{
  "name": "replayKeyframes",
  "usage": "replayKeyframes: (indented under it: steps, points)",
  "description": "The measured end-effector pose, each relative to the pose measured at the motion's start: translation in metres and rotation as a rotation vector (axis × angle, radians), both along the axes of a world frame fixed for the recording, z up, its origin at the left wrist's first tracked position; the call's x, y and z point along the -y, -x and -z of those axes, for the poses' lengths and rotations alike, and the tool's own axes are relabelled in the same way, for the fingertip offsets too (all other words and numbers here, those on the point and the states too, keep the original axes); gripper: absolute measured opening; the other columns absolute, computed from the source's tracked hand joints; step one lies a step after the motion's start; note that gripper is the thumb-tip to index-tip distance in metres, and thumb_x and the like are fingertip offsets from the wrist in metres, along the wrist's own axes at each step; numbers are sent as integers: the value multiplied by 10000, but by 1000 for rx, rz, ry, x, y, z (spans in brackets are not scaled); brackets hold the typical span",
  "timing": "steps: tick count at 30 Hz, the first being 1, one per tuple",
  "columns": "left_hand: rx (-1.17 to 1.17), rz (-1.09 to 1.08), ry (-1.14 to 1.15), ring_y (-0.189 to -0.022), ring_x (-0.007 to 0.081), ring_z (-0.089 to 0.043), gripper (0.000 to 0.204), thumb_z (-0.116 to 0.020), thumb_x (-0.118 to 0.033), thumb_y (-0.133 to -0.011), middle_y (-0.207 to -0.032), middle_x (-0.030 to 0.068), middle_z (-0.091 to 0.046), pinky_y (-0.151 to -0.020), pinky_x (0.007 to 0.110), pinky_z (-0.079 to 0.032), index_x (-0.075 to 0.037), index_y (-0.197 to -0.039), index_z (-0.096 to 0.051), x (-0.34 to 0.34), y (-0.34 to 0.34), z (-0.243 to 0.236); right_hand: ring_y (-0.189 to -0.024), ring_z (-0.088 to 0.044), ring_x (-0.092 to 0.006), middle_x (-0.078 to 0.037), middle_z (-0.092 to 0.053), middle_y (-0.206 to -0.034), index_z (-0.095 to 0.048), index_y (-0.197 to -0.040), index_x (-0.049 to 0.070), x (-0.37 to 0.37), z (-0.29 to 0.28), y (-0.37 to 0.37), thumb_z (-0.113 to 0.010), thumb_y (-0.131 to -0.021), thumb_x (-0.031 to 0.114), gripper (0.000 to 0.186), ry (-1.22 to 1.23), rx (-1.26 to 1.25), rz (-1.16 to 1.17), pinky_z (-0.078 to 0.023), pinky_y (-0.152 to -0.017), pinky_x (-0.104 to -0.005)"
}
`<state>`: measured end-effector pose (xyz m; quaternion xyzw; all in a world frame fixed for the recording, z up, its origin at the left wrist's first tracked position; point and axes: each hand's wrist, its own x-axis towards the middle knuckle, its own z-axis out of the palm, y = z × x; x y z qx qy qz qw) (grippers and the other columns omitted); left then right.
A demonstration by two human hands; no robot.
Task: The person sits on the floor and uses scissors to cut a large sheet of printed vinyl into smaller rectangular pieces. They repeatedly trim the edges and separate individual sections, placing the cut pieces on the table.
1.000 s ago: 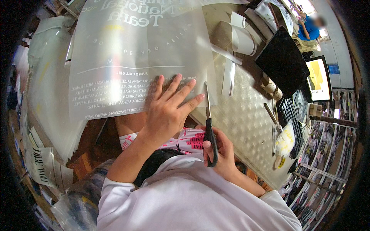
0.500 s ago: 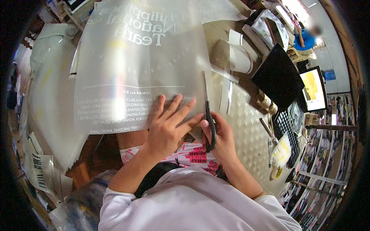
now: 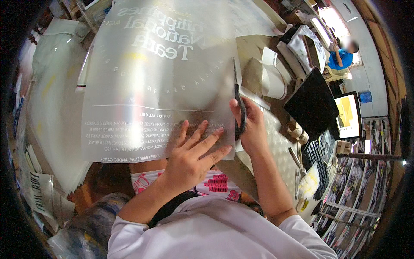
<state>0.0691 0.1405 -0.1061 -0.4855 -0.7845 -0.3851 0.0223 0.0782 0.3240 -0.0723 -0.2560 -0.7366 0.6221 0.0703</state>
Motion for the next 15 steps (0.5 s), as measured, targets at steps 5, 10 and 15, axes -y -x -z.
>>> replayKeyframes:
  steps: [5,10,15]
  points:
    - [21,-8,-40,-1233,372,-459,399,-651,-216,-732,-1327,88,-514,-1068,585,-213,-249,-1130,-658,0,0,4,-624,-443,-56,5,-538,-706,-565,-1035,-59,-12,2,24,-645,-863,402,498,6,-11,1,-344,-531,-221]
    - [79,-11,-89,-1240,366,-454,360,-639,-189,-750,-1330,82,-512,-1080,576,-196,-249,-1103,-676,1,0,4,-477,-439,-67,17,-478,-603,-557,-1006,-49,-18,-6,41,-630,-870,408,483,34,41,-24,-355,-411,-234]
    - [85,0,-95,-1232,364,-463,332,-608,-202,-771,-1318,81,-524,-1097,557,-162,-252,-1090,-683,4,2,2,-432,-440,-81,24,-437,-565,-554,-927,-27,-28,-2,62,-623,-878,390,426,29,-27,-35,-360,-374,-247]
